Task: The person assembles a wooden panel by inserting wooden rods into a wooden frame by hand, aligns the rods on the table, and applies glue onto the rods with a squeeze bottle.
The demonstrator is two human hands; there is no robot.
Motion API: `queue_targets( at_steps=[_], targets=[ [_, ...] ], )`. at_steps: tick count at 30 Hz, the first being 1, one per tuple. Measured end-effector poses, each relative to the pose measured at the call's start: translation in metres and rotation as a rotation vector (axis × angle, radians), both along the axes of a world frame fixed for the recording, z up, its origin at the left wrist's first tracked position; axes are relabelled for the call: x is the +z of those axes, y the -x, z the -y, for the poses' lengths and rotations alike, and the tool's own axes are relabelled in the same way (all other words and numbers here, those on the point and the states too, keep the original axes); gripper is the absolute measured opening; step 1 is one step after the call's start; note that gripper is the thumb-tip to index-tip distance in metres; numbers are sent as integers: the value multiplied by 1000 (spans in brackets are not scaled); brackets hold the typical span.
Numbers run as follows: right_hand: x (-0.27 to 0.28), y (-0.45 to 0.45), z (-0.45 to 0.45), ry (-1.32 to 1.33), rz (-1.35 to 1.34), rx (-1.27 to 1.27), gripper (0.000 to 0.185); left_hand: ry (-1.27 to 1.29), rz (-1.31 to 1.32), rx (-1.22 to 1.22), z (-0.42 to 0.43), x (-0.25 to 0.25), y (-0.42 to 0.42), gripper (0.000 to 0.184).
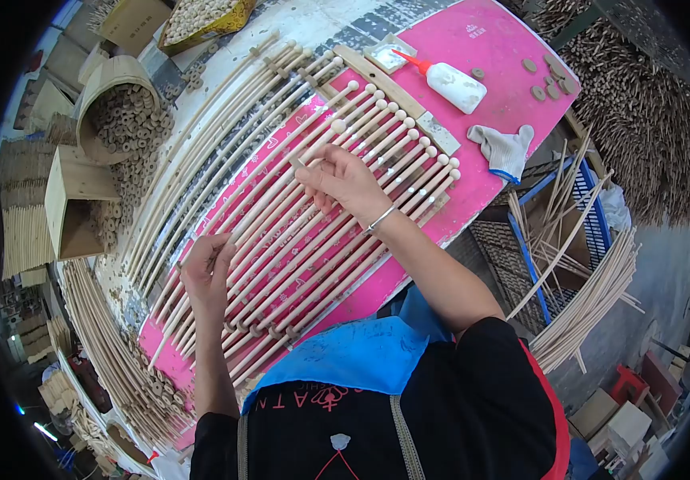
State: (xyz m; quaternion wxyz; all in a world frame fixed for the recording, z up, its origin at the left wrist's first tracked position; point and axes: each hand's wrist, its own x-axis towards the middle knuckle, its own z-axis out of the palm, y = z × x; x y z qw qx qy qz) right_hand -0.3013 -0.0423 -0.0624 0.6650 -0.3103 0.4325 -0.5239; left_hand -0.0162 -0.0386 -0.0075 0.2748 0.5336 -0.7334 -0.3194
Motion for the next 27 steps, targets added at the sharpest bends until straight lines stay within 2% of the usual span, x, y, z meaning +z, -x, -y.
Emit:
queue_targets(
  at_steps=[3,9,12,16,20,27],
  targets=[
    [-4,2,7,-5,58,-15,32,59,7,-26,10,-6,0,11],
    [-9,6,24,-76,-161,-146,33,86,3,-46,33,-12,14,11],
    [-9,13,27,-47,-247,-262,40,224,48,-48,55,-23,26,9],
    [-8,17,19,6,-187,-207,33,354,152,-49,88,-38,46,8],
    [-8,21,13,20,-184,-185,32,390,185,-45,110,-55,65,9],
    [-1,22,7,40,-127,-172,27,434,393,-38,122,-68,80,10]
  ],
)
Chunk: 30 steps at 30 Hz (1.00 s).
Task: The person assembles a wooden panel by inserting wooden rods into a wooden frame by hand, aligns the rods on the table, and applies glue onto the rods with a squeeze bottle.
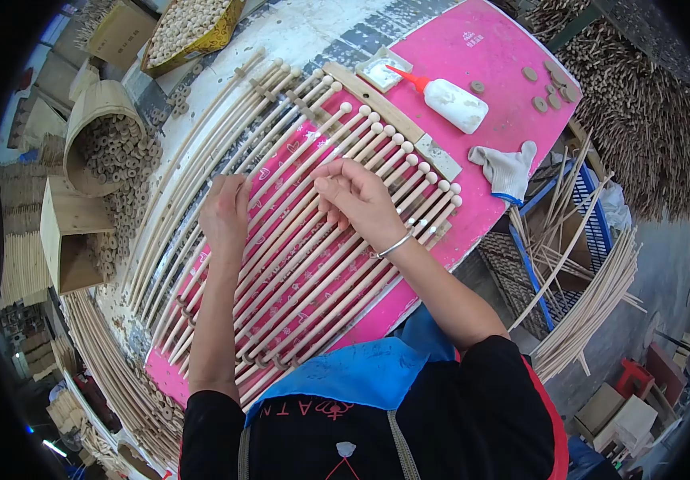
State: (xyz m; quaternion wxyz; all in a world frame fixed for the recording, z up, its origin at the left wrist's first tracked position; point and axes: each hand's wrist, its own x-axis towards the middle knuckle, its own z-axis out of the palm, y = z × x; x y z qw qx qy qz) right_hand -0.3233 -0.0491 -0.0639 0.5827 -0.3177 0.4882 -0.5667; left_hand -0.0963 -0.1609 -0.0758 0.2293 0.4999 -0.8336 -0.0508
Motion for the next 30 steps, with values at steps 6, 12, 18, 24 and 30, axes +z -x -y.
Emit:
queue_targets(
  at_steps=[6,12,18,24,30],
  targets=[
    [2,1,-4,-9,14,38,28,71,157,9,2,-3,1,14],
    [2,2,-14,-28,9,46,28,155,42,-128,-14,21,-6,28],
    [-9,-2,-29,-29,-15,46,26,13,217,-100,-38,6,-51,26],
    [-6,-24,-17,35,-58,163,30,99,123,-148,-54,28,-49,30],
    [2,-54,-17,-16,216,147,34,38,172,-193,-118,78,-53,38]
  ],
)
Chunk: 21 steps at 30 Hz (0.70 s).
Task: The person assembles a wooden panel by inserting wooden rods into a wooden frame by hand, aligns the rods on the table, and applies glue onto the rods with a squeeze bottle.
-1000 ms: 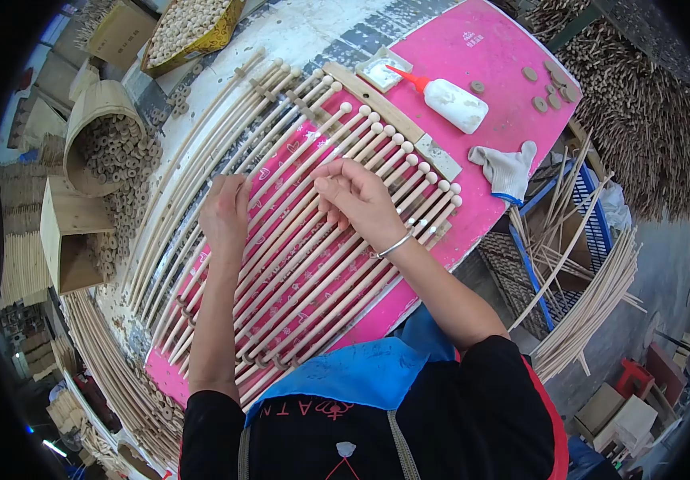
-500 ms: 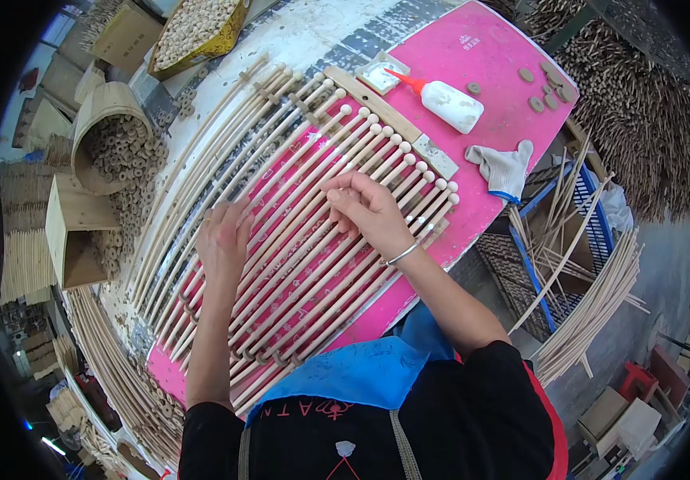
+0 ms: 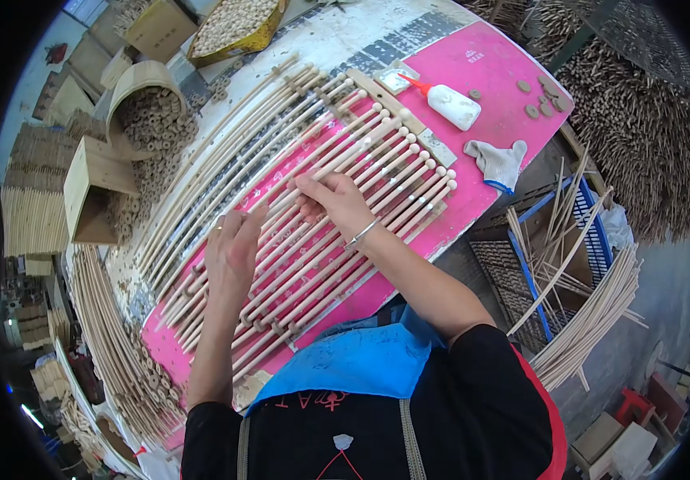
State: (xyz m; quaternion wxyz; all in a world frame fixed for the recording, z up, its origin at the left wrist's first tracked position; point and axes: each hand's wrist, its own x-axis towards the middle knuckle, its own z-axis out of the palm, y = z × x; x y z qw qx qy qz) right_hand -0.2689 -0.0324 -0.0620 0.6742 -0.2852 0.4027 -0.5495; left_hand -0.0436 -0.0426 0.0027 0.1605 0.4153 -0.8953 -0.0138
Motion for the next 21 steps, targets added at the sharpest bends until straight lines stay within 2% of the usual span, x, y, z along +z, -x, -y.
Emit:
queue_targets(
  at_steps=[2,5,7,8,11,14,16,19,21],
  targets=[
    [2,0,-4,29,5,-63,32,-7,-65,0,-14,13,-17,40],
    [12,37,-7,21,-13,-156,33,-10,2,155,-37,40,-60,47],
    [20,57,-11,15,-6,-212,32,-292,-108,256,-49,49,-87,44],
    [20,62,-12,17,-8,-209,32,-367,-231,261,-55,41,-100,43],
    [19,64,-17,38,23,-196,32,-482,-299,209,-64,25,-110,44],
    [14,58,-19,23,-2,-185,32,-501,-340,254,-67,27,-96,46],
    [19,34,-25,13,-21,-78,32,-393,-299,163,-61,21,-74,49],
    [20,-23,-35,45,-37,92,32,-318,-269,95,-52,14,-20,63],
    [17,-48,-41,97,29,66,33,-324,-323,93,-49,17,10,73]
  ],
)
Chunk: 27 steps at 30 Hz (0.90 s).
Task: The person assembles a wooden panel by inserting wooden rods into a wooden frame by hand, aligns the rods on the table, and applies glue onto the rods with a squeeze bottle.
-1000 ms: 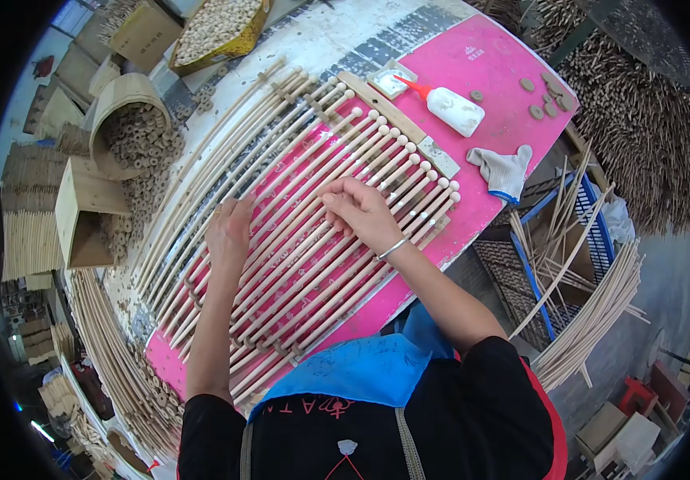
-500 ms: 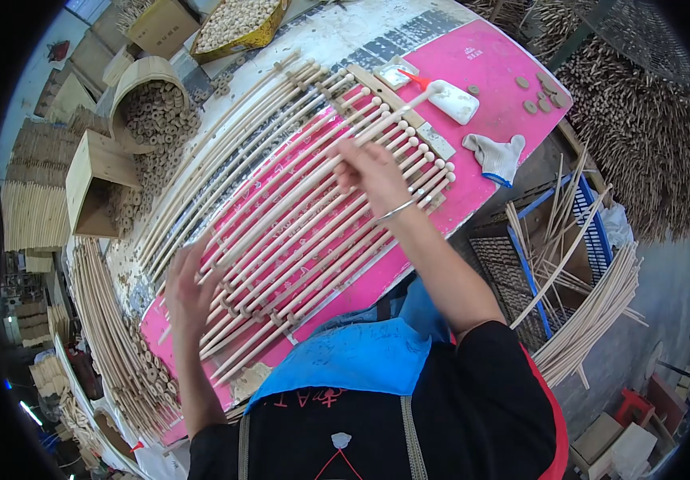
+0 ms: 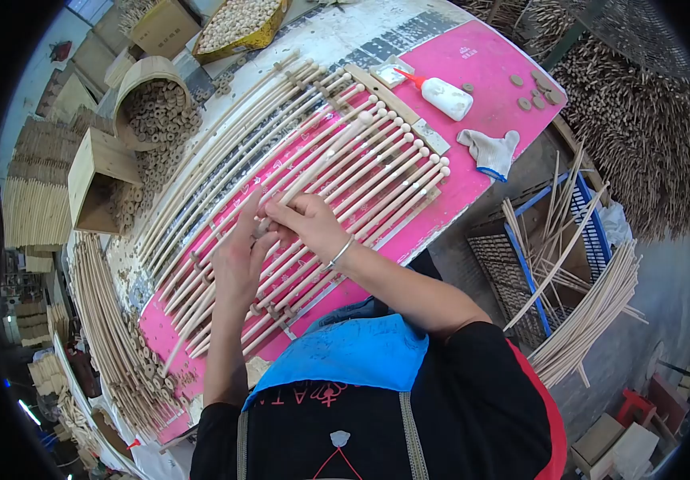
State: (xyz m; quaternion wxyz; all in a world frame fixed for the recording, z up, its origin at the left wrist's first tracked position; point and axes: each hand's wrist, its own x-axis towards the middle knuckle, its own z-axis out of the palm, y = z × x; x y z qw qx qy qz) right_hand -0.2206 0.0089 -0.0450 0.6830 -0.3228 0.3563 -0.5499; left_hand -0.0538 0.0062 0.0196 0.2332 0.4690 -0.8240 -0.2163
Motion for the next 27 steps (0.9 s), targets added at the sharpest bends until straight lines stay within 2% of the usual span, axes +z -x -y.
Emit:
queue_targets(
  at_steps=[1,2,4,6,7,9,13,19,23,25,27],
  targets=[
    [3,6,-1,10,-22,6,32,-151,-68,42,-1,7,6,75],
    [0,16,1,25,-58,-10,32,-152,-67,40,-1,8,3,75],
    [7,41,5,30,-71,9,30,-384,-222,43,0,9,-9,70],
    [18,39,-2,98,-127,-1,34,-293,-322,-29,0,-4,-11,74],
    [19,39,-6,63,-144,114,41,-348,-300,-9,-1,-1,-10,73],
    [7,28,-8,74,-20,192,38,-442,-272,25,-3,6,-9,70],
    [4,47,-2,43,-36,37,32,-419,-307,21,-8,2,-23,67],
    [7,92,13,20,-70,-122,31,-602,-396,74,-13,2,-49,55],
    [-9,101,19,10,-248,-63,39,-595,-322,86,-13,-2,-57,45],
    [4,98,14,19,-185,-86,41,-522,-319,80,-14,-2,-54,37],
    [19,94,7,27,-94,-88,48,-556,-324,110,-14,-2,-57,36]
  ],
)
